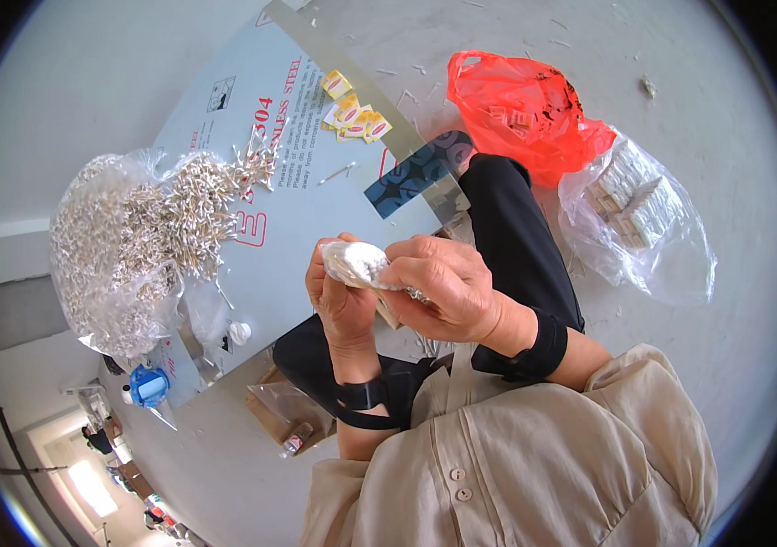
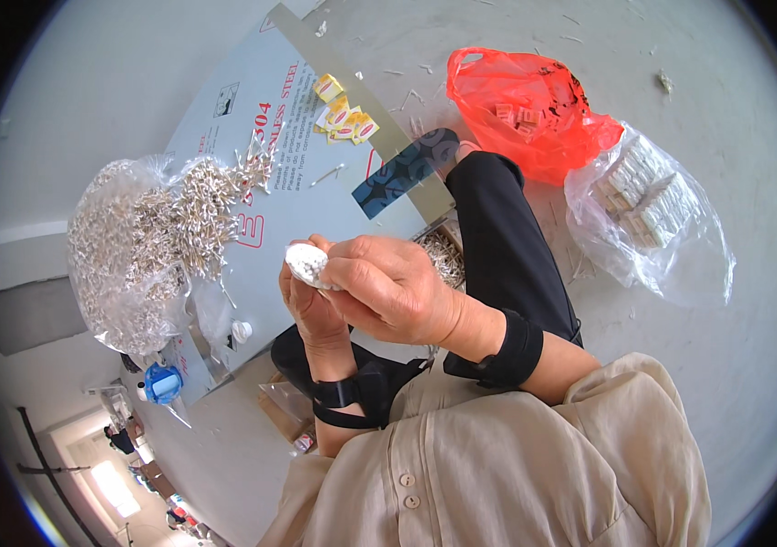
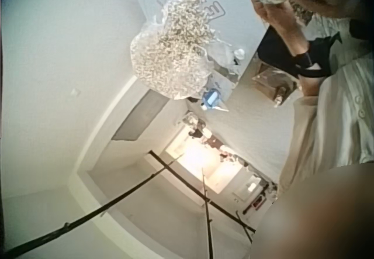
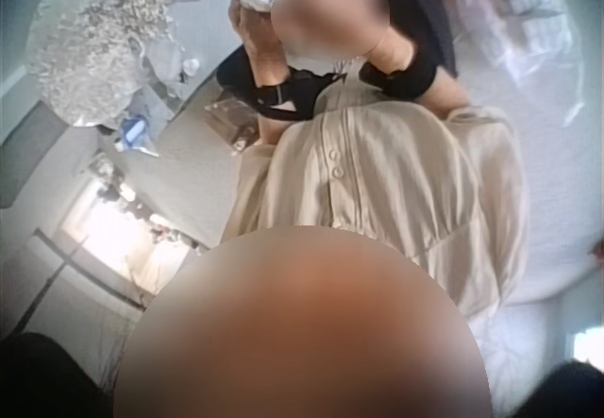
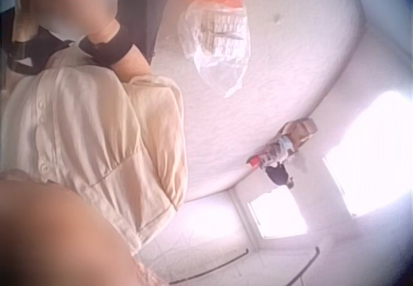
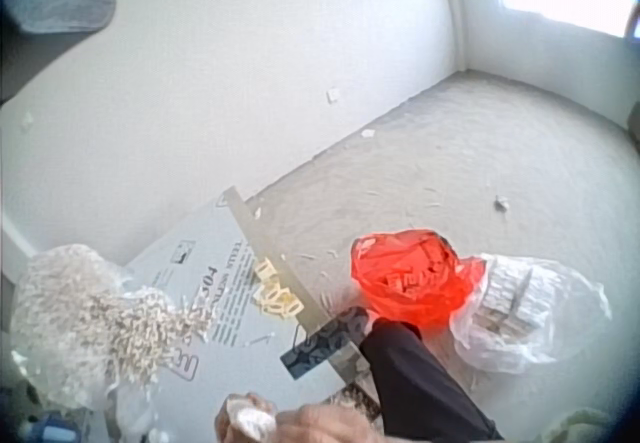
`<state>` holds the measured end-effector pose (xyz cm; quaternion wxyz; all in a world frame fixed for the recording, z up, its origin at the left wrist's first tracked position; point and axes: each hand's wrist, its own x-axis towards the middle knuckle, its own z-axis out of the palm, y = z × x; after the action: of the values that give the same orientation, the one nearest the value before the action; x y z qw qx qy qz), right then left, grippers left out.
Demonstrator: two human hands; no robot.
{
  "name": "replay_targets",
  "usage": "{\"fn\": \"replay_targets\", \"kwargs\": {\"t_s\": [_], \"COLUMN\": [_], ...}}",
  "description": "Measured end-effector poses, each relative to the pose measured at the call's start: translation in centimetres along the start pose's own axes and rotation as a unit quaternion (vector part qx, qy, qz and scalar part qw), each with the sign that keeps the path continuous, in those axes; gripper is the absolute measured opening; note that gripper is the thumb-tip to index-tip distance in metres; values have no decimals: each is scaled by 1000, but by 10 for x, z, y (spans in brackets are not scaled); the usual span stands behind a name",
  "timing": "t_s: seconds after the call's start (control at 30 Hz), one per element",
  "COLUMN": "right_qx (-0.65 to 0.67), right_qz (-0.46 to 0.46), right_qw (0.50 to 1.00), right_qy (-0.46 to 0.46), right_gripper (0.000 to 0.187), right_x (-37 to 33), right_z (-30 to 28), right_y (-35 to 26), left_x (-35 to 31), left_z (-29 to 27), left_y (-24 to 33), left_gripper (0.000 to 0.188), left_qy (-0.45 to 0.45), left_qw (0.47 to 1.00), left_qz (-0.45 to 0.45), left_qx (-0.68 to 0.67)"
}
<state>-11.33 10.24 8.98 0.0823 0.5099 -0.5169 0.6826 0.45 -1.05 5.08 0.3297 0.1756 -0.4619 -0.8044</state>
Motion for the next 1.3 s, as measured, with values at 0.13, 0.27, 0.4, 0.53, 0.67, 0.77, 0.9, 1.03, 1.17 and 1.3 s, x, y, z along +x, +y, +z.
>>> {"fn": "replay_targets", "kwargs": {"t_s": [0.13,0.27,0.4,0.53,0.67,0.77,0.9,1.03,1.17,1.3], "right_qx": [-6,-9,5,61,192,204,66,-2,1,2], "right_qz": [-21,-24,-19,213,389,418,256,99,48,27], "right_qw": [1000,1000,1000,975,901,885,964,995,999,1000], "right_qy": [-7,-7,-4,16,24,23,19,12,0,2], "right_gripper": [32,33,35,43,46,44,42,42,47,50], "right_x": [-3,-4,-5,-8,-23,-24,-18,-10,-9,-10], "right_z": [2,2,3,-1,0,2,4,5,8,9], "right_y": [0,0,1,-1,14,15,6,-5,-7,-9], "left_x": [0,0,0,0,5,5,2,-1,-1,-1], "left_z": [0,1,-3,6,4,1,-4,-9,-13,-16], "left_y": [-4,-4,-7,-6,0,-1,-4,-10,-11,-16], "left_gripper": [29,36,30,11,11,11,9,17,27,25], "left_qy": [6,-2,21,100,96,106,76,105,8,-5], "left_qw": [1000,1000,1000,995,993,991,997,994,996,985], "left_qz": [2,1,3,17,1,0,-19,7,-23,-39], "left_qx": [-6,-8,-14,-25,68,82,15,-25,-84,-170]}}
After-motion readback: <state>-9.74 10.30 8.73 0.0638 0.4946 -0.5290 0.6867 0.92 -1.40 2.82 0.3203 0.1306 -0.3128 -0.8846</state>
